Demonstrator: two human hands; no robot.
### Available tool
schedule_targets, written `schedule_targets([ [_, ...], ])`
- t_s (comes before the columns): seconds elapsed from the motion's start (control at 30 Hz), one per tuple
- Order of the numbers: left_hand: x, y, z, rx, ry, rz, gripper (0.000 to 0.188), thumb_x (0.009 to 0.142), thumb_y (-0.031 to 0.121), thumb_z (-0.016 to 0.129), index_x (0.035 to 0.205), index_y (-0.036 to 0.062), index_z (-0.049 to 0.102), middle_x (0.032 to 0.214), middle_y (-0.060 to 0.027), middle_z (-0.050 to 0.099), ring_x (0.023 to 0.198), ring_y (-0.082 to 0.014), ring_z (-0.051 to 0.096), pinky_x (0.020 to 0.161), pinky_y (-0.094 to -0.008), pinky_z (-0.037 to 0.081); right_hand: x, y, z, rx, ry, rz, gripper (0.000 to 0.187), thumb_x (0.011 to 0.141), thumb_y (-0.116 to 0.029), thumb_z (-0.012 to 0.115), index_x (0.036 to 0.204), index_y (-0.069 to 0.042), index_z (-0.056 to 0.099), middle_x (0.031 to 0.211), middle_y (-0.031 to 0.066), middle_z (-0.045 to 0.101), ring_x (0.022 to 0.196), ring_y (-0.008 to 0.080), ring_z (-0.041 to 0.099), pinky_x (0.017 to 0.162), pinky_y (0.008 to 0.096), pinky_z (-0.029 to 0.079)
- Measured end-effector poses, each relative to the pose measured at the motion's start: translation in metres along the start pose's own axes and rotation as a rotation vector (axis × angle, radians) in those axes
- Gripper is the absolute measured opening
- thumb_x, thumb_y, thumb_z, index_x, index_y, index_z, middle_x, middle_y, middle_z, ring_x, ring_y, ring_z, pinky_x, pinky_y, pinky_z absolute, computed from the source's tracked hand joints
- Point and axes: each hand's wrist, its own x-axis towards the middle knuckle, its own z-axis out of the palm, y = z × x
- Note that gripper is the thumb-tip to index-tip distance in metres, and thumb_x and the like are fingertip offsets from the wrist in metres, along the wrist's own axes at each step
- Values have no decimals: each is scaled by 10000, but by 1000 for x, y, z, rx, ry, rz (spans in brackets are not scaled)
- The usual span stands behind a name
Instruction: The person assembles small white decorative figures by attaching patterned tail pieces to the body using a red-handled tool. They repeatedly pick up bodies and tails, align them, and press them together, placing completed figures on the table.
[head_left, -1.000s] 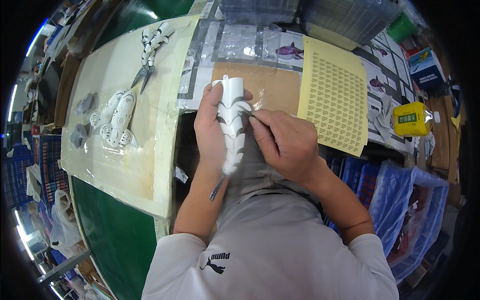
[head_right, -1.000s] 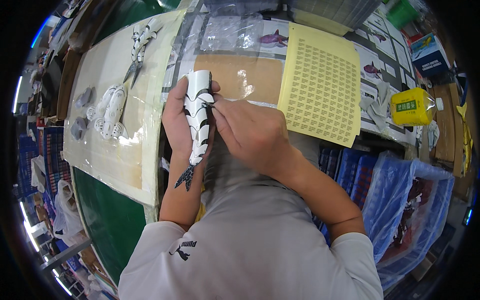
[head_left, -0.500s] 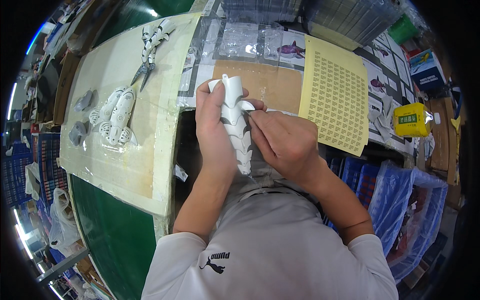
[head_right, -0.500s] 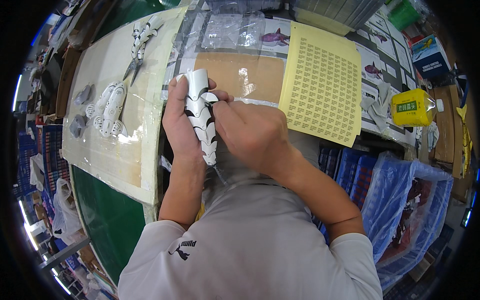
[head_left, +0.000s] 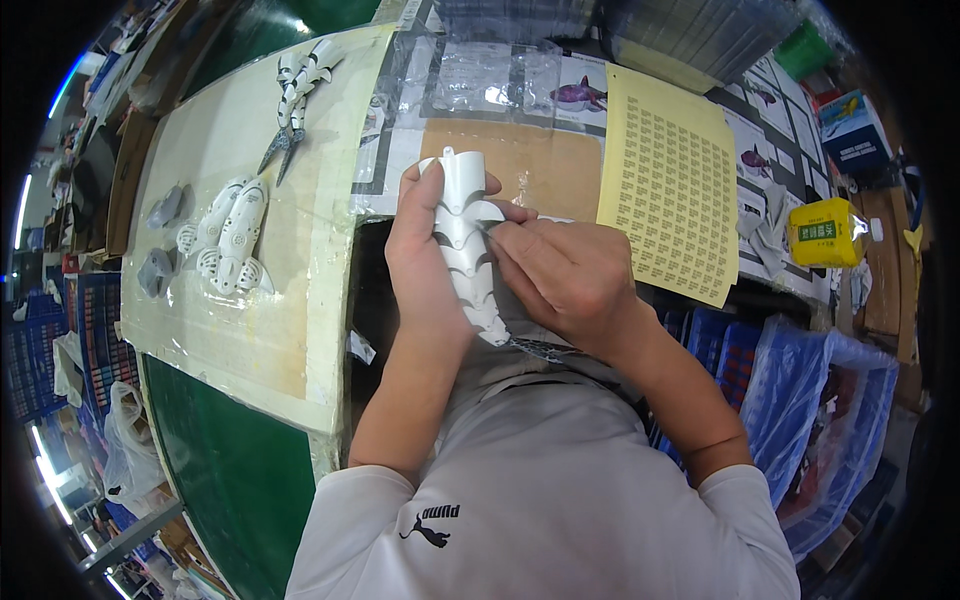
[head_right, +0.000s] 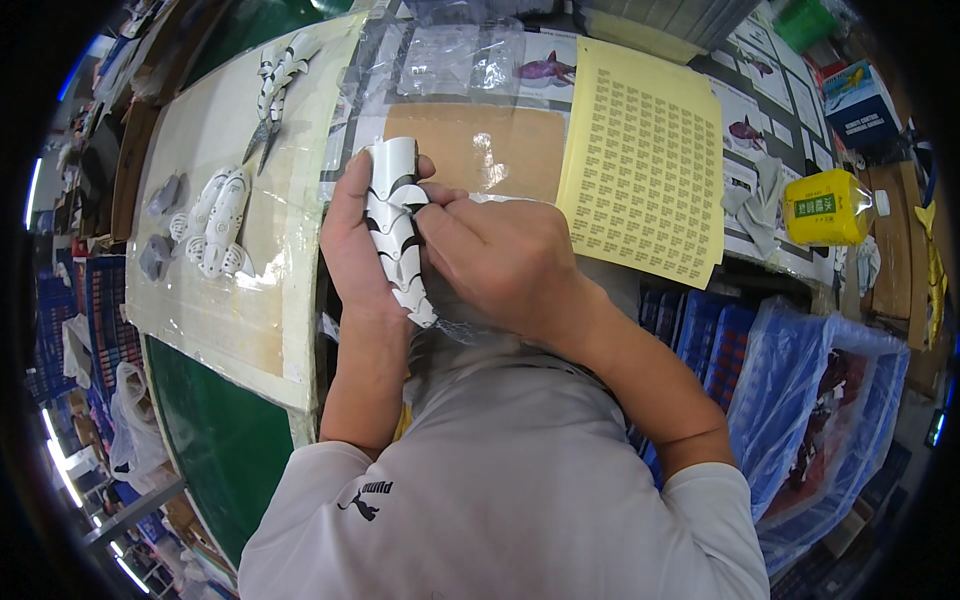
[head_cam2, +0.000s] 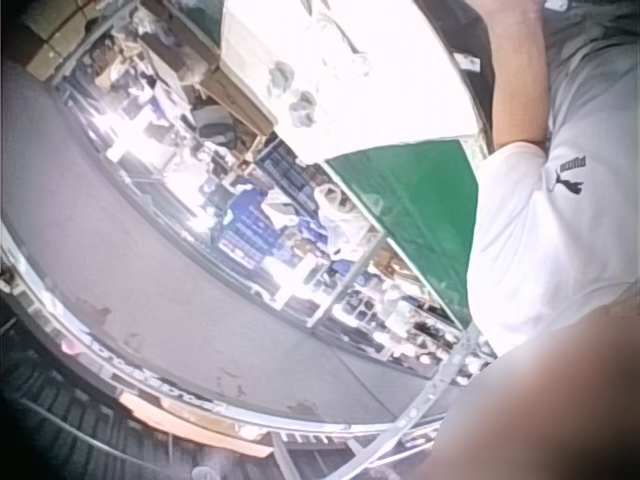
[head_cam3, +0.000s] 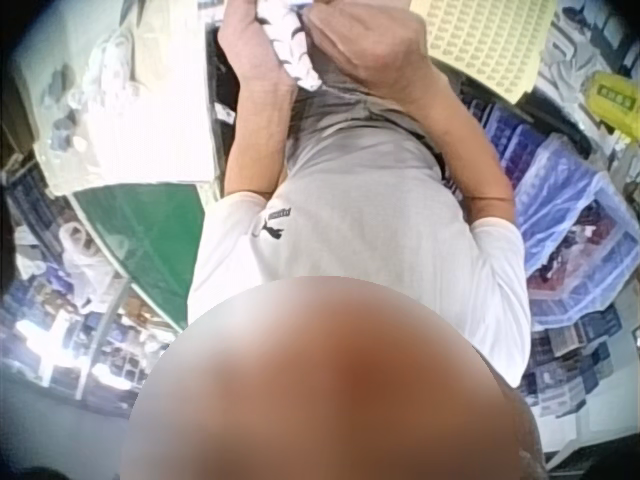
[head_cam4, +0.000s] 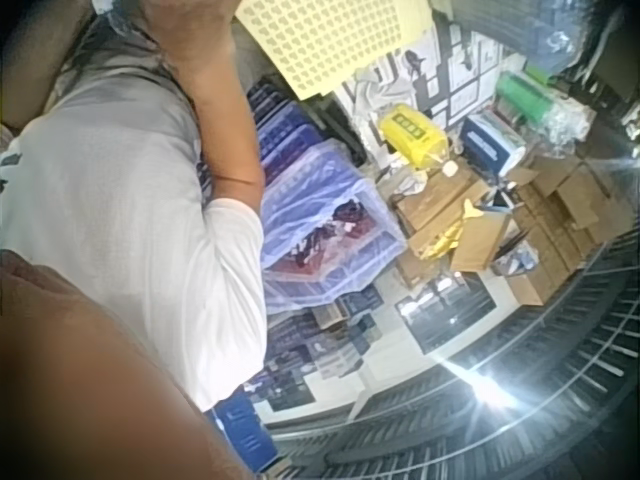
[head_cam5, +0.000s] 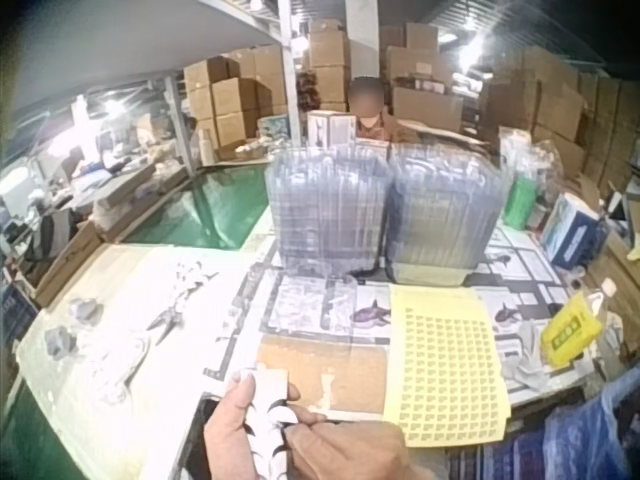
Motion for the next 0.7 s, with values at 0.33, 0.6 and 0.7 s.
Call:
schedule_targets([
  [0.33,2,1,2,0,-39,-10,335,1123,338,460,1178,23,558,1000,-153,670,853,-315,737,842,-442,621,-2,-4,8,66,70,95,147,827,-2,777,948,-27,696,720,71,611,592,232,661,523,362,509],
  [0.6,-1,-2,9,-28,-17,-20,356,1121,357,454,1169,21,565,1004,-155,657,852,-320,739,848,-452,624,0,-6,5,45,83,97,158,814,-3,777,947,-28,695,720,72,616,593,237,662,521,366,508],
  [0.7,-2,-1,9,-5,-23,1,362,1119,360,457,1165,19,571,1003,-151,658,846,-317,741,846,-456,628,-1,-1,-1,94,41,67,185,799,-14,785,963,-30,701,735,71,635,599,240,667,518,366,510],
])
